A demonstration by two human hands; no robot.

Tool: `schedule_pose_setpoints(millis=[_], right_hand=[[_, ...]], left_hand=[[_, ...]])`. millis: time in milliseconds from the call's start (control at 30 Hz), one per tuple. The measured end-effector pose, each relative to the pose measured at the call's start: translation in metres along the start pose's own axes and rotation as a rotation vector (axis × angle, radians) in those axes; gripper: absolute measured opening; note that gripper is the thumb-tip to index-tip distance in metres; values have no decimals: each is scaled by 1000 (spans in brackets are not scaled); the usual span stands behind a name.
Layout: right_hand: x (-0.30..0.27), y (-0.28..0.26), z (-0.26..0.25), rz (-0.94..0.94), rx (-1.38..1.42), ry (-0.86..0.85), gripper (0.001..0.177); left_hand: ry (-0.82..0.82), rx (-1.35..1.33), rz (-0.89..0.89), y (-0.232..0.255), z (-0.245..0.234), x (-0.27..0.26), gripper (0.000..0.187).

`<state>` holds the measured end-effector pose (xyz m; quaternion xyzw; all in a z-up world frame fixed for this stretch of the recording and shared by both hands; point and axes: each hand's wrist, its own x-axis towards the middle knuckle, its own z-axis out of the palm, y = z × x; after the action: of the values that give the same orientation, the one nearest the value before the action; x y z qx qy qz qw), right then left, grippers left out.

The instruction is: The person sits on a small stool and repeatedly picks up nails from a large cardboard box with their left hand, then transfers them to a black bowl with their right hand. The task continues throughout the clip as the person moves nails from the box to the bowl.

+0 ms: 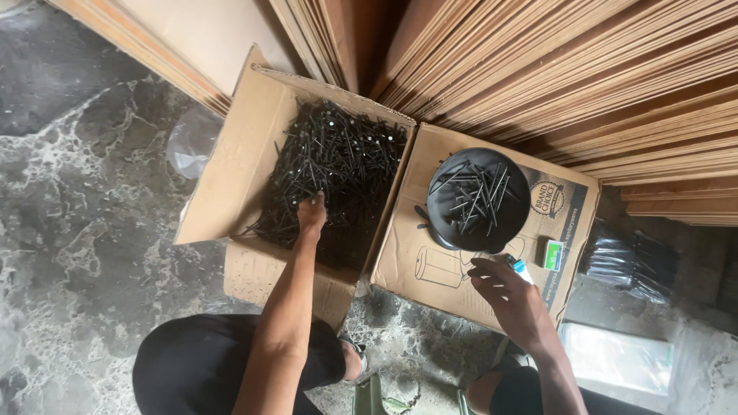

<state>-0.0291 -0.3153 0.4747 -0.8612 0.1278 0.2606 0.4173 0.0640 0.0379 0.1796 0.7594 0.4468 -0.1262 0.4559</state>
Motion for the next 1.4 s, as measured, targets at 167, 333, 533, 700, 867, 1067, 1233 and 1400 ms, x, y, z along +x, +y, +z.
schedule_pose_setpoints(millis=[167, 333, 533, 700, 867, 1067, 1233, 1400], right_hand=[[5, -1, -1, 96, -28, -16, 34], [11, -5, 1, 91, 9, -44, 33], [10, -6, 3, 55, -37, -41, 33], [9, 2, 4, -74, -17, -34, 34], [-4, -9, 3, -171, -32, -32, 31], [-18, -10, 4, -367, 36, -10, 30], [-23, -10, 11, -258, 219, 153, 29], [-23, -4, 18, -82, 608, 244, 26]], left_hand=[[-16, -12, -14, 12, 3, -6, 35], [-46, -252, -224, 26, -3, -15, 17], [-104, -533, -295, -3, 21, 10, 15], [-111, -658, -234, 21, -1, -26, 11], [-118, -777, -202, 38, -5, -82, 12], [-187, -760, 102, 77, -27, -186, 18], [-528, -582, 421, 124, -29, -305, 16], [-928, -390, 573, 121, -13, -347, 22]])
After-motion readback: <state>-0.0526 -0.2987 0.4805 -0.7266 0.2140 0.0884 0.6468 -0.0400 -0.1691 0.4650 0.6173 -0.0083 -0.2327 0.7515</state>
